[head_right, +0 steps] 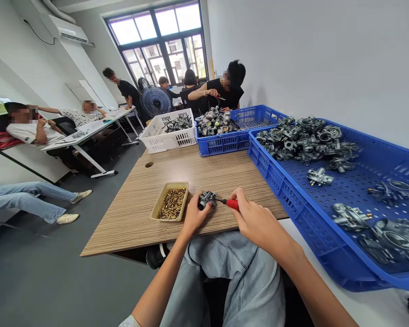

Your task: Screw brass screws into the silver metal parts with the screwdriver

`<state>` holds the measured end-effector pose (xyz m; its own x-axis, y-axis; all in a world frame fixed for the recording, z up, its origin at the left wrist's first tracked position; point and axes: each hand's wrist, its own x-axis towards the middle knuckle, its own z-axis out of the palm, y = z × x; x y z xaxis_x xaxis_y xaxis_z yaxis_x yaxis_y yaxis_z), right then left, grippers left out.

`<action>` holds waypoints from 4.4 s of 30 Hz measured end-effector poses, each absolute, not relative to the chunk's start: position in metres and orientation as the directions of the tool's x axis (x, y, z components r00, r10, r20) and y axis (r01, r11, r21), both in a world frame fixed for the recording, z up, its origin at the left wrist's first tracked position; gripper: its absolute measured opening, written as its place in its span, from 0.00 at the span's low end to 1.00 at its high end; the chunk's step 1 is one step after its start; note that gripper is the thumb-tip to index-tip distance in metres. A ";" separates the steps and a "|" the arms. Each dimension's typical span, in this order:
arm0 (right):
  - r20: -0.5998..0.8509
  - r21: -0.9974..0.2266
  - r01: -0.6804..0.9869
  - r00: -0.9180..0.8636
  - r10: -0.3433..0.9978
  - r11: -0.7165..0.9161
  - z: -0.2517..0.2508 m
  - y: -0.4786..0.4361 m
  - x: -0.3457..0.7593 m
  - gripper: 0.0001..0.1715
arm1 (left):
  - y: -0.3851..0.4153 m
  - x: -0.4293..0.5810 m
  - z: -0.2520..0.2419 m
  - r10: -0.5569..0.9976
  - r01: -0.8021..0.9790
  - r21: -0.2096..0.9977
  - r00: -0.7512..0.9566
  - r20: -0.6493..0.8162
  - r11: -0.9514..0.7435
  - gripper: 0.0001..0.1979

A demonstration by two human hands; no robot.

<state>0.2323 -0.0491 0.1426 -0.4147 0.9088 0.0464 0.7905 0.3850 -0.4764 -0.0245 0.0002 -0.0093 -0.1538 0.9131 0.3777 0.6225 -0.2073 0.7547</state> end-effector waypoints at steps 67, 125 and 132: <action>0.078 -0.364 0.876 -0.311 0.947 0.318 0.140 -0.046 0.226 0.13 | -0.001 -0.024 -0.006 0.908 0.603 0.766 -0.157 0.389 -0.224 0.18; 0.052 -0.576 0.761 -0.329 0.943 0.297 0.130 -0.033 0.238 0.11 | -0.002 -0.023 -0.003 0.911 0.603 0.769 -0.164 0.378 -0.210 0.20; 0.060 -0.277 0.942 -0.183 0.981 0.192 0.134 -0.030 0.232 0.19 | -0.002 -0.023 -0.002 0.911 0.600 0.773 -0.167 0.376 -0.209 0.20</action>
<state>0.2316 -0.0304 0.1335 -0.1828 0.9813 0.0595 0.9415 0.1922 -0.2767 -0.0230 -0.0020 -0.0022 -0.1670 0.9114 0.3760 0.5996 -0.2089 0.7726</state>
